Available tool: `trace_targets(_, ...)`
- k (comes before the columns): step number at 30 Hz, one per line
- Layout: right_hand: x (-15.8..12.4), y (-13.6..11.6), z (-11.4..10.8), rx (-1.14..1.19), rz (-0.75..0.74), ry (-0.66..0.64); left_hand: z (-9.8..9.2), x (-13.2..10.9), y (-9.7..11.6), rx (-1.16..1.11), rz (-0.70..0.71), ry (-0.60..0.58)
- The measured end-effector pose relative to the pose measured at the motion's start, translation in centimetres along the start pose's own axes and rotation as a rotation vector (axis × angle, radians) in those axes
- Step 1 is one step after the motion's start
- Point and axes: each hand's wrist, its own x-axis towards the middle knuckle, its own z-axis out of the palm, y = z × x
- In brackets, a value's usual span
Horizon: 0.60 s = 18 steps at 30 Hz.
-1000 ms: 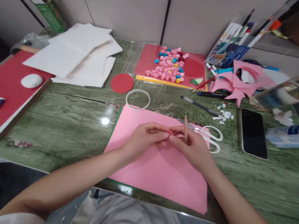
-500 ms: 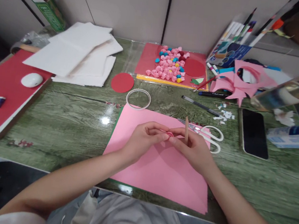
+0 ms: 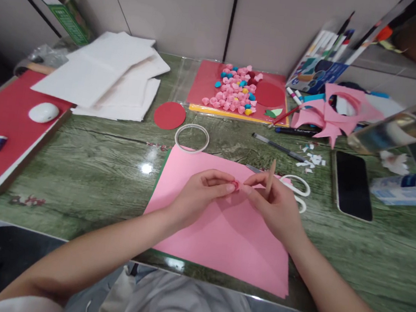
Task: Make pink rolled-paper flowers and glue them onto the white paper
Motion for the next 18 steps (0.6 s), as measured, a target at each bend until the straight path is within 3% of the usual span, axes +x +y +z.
trace_targets(7,-0.43,0.33,0.2,0.058,0.019,-0.07,-0.05,-0.04,-0.03,0.093,0.047,-0.019)
trace_targets(18,-0.96,0.09,-0.02,-0.058,-0.135,-0.026,0.43,-0.54,0.44,0.198,0.145,0.011)
